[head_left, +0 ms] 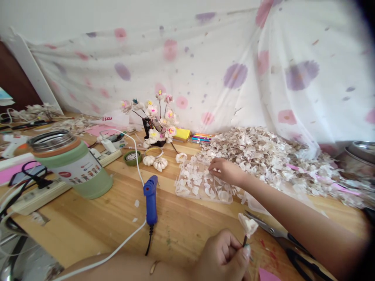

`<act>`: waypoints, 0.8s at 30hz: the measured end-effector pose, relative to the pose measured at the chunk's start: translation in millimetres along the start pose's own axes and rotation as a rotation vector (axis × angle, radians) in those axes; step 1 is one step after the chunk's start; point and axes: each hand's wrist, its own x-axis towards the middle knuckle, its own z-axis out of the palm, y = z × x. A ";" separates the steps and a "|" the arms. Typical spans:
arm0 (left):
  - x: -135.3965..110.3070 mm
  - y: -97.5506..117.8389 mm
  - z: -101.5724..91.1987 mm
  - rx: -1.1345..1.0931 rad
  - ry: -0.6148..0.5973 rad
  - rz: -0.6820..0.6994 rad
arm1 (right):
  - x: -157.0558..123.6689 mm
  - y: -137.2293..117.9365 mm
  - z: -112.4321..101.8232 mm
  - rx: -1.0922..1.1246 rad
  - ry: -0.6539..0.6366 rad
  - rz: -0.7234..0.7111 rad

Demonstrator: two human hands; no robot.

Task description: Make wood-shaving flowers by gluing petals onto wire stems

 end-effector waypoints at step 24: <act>-15.2 40.0 -2.6 -0.087 0.197 0.106 | -48.4 -30.9 -23.1 1.079 0.082 0.496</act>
